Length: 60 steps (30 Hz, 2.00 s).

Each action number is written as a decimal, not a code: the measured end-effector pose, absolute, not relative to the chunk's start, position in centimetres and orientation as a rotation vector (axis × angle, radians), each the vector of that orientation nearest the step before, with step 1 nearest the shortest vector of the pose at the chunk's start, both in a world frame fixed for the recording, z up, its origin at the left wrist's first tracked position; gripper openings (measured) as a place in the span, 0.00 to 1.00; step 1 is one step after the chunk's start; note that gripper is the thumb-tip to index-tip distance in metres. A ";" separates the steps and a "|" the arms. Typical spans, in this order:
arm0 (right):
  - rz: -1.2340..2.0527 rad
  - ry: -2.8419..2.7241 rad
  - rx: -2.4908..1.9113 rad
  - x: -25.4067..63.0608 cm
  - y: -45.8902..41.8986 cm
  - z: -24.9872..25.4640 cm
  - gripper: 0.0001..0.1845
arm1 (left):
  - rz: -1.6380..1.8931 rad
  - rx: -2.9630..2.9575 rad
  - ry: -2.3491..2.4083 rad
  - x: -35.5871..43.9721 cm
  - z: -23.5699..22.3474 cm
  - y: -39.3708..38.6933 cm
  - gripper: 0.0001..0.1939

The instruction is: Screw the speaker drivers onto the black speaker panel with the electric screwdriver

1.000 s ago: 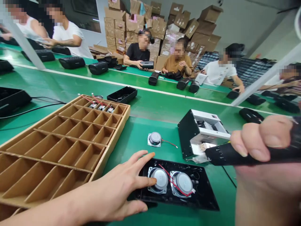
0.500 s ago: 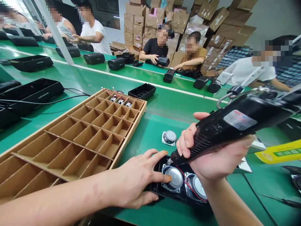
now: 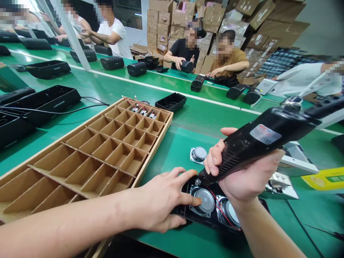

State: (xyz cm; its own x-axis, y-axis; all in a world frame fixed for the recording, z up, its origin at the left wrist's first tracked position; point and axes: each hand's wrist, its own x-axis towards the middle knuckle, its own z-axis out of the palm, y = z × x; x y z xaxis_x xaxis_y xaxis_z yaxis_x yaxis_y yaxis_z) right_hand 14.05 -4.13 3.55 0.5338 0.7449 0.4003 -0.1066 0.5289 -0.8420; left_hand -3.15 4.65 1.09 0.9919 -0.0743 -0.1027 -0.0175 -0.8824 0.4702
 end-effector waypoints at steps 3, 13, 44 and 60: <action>0.592 -0.871 -0.872 14.1 -4.1 3.3 0.37 | -0.169 2.655 -0.056 -3.2 1.2 4.6 0.34; 0.611 -0.911 -0.883 14.0 -4.0 2.5 0.39 | -0.106 2.668 -0.077 -3.1 0.9 4.6 0.33; 0.204 -0.864 -0.802 18.9 -9.1 9.0 0.31 | -0.130 2.789 0.033 -4.3 2.4 4.8 0.41; -0.176 -0.744 -1.016 27.4 -14.8 6.1 0.39 | 0.300 2.899 -0.401 1.1 -1.0 4.9 0.38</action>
